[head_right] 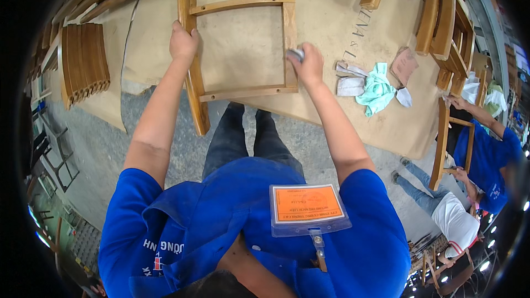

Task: The person wipes wooden chair frames with a cloth, handling them one at a time on a workbench. They rotate the frames to access different sides and stack the cleaned frames on a pile.

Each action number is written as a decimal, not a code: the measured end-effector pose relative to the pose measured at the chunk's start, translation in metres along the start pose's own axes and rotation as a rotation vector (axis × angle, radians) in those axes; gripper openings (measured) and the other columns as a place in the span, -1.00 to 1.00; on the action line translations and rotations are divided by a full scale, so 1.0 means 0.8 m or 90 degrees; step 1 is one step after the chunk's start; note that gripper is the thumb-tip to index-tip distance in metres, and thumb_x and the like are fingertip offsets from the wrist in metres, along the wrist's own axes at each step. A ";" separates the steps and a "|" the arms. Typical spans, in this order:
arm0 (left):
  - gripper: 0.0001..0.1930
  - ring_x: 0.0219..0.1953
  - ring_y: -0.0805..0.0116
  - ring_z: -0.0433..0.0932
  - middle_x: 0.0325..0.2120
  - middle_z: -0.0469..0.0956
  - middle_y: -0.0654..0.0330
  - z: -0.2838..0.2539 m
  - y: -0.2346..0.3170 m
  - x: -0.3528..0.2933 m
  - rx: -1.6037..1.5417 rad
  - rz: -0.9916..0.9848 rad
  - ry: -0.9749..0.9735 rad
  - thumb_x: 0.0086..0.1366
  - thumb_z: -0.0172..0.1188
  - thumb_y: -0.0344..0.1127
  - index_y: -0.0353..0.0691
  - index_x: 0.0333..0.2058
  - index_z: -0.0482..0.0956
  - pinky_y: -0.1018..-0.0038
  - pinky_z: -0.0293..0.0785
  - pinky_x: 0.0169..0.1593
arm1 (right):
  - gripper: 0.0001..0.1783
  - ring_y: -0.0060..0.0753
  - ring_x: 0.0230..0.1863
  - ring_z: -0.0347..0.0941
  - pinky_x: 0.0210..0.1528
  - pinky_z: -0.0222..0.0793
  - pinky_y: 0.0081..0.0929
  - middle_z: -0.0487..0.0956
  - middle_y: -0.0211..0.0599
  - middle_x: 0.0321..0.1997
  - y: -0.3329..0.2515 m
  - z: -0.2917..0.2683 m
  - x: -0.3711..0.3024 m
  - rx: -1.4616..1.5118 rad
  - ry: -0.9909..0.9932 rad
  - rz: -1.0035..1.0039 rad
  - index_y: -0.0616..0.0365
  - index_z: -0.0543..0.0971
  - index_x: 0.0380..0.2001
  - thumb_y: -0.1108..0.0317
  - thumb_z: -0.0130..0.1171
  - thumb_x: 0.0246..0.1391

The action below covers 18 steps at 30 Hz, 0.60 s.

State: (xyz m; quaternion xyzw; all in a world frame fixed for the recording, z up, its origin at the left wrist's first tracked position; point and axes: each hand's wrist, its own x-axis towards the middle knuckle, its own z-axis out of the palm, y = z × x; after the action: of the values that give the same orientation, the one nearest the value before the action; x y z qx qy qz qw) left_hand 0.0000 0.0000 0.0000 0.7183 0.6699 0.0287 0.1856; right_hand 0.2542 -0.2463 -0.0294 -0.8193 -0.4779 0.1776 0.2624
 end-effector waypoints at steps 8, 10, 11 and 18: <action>-0.46 -0.12 -0.08 0.55 -0.10 0.51 -0.12 -0.001 0.002 0.001 -0.007 -0.003 0.011 0.17 0.20 -0.22 -0.31 0.05 0.22 0.12 0.49 -0.06 | -0.61 0.11 -0.32 0.43 -0.28 0.33 -0.11 0.50 -0.04 -0.45 -0.008 -0.020 -0.073 0.017 -0.119 0.036 0.19 0.42 -0.46 0.22 0.43 -0.19; -0.47 -0.11 -0.08 0.54 -0.10 0.51 -0.12 -0.002 0.004 0.001 -0.011 -0.002 0.008 0.17 0.20 -0.22 -0.31 0.05 0.22 0.12 0.49 -0.05 | -0.61 0.11 -0.36 0.43 -0.31 0.33 -0.12 0.49 -0.02 -0.48 -0.009 -0.018 -0.045 0.032 -0.126 0.080 0.21 0.42 -0.48 0.23 0.43 -0.19; -0.47 -0.11 -0.08 0.54 -0.10 0.51 -0.12 -0.002 0.004 0.000 -0.010 -0.002 0.011 0.17 0.20 -0.22 -0.31 0.04 0.23 0.12 0.49 -0.05 | -0.61 0.11 -0.38 0.43 -0.33 0.33 -0.12 0.48 -0.01 -0.50 -0.008 -0.016 -0.028 0.043 -0.125 0.094 0.22 0.42 -0.48 0.23 0.43 -0.20; -0.46 -0.08 -0.07 0.53 -0.08 0.50 -0.12 -0.005 0.007 0.003 -0.015 -0.017 -0.010 0.18 0.20 -0.22 -0.31 0.06 0.23 0.14 0.48 -0.03 | -0.60 0.12 -0.36 0.45 -0.32 0.36 -0.14 0.49 0.02 -0.49 -0.004 -0.007 -0.054 0.099 -0.105 0.089 0.22 0.42 -0.52 0.23 0.45 -0.23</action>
State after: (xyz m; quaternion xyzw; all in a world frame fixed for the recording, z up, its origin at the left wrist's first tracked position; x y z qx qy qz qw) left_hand 0.0044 0.0028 0.0049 0.7072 0.6777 0.0287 0.1995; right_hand 0.2345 -0.2844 -0.0213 -0.8102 -0.4244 0.2989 0.2721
